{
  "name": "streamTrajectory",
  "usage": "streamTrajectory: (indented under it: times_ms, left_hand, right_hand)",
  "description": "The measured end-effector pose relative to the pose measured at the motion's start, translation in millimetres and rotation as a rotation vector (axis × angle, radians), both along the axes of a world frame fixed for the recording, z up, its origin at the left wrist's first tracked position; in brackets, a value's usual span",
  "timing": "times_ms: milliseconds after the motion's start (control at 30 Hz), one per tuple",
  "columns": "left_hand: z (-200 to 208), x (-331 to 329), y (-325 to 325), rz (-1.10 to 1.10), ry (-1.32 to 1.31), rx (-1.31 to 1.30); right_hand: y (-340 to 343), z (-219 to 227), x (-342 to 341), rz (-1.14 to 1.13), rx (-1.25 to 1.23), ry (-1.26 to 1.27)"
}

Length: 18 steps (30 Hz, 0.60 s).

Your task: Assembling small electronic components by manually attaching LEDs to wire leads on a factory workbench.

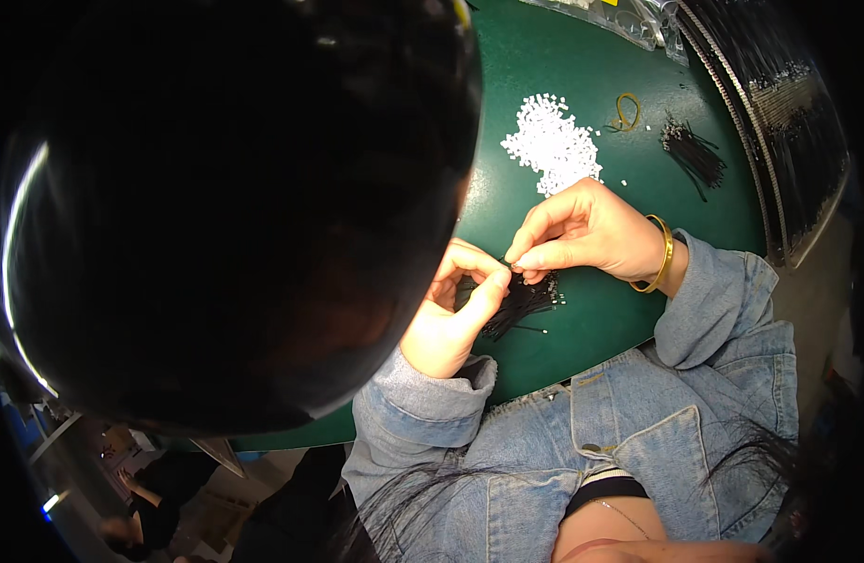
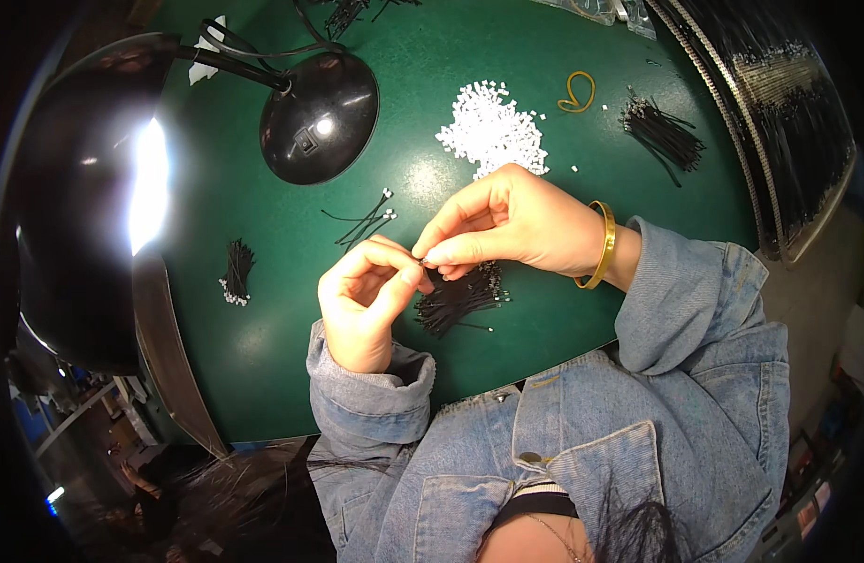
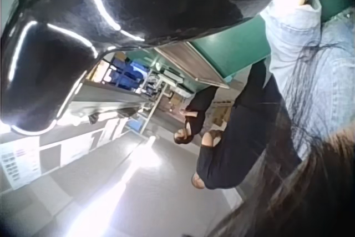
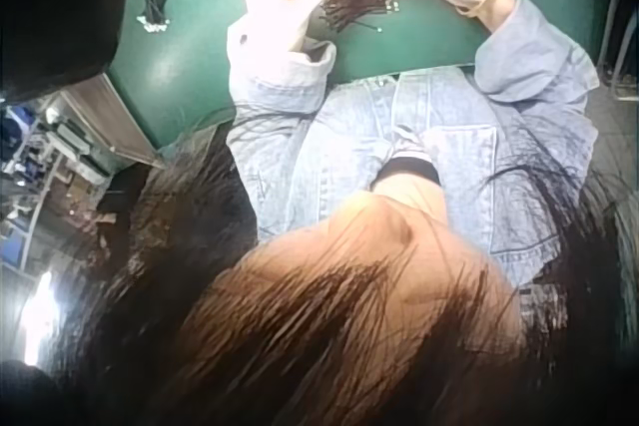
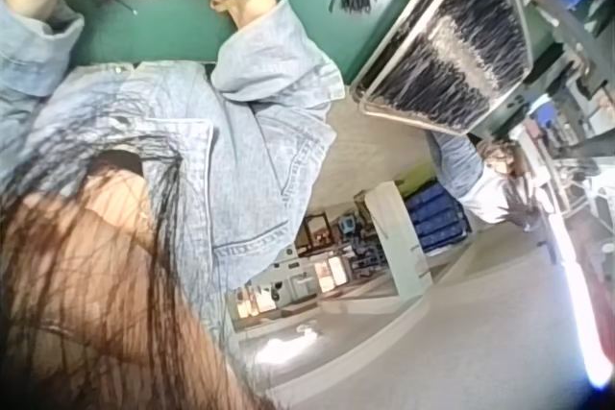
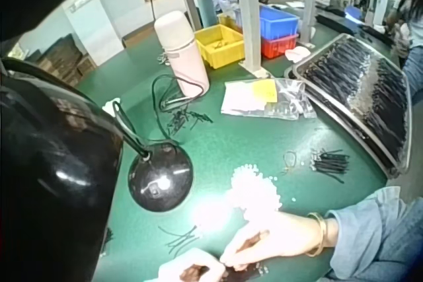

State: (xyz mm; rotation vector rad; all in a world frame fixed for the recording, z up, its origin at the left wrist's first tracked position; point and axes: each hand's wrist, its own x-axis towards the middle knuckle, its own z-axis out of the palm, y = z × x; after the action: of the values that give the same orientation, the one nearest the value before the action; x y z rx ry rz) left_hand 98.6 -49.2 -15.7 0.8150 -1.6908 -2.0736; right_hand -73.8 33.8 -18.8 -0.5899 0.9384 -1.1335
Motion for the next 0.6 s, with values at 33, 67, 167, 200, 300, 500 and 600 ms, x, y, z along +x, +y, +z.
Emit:
streamTrajectory:
  times_ms: [33,67,167,200,300,500,600]
  left_hand:
    - [0.0,0.2,0.2,0.001,-0.01,-0.011]
    - [0.1,0.5,-0.1,0.003,-0.019,-0.022]
    - [-0.3,1.0,0.9,-0.017,-0.027,-0.149]
    - [0.1,1.0,1.2,-0.027,-0.03,-0.213]
    - [-1.0,0.2,2.9,-0.006,-0.04,-0.182]
    - [0.0,-0.1,2.6,-0.021,-0.006,-0.173]
    - [-0.1,0.5,2.2,-0.009,-0.028,-0.148]
  right_hand:
    - [0.4,-0.2,0.5,-0.004,-0.003,0.015]
    - [0.4,-0.3,1.0,-0.009,-0.006,0.03]
    - [0.9,0.9,3.2,-0.044,-0.055,0.123]
    - [0.9,1.4,3.5,-0.062,-0.081,0.17]
    - [1.9,-1.3,2.2,-0.048,-0.092,0.158]
    - [0.1,-0.3,-0.9,0.033,-0.003,0.031]
    - [0.4,-2.5,0.5,-0.019,-0.015,0.025]
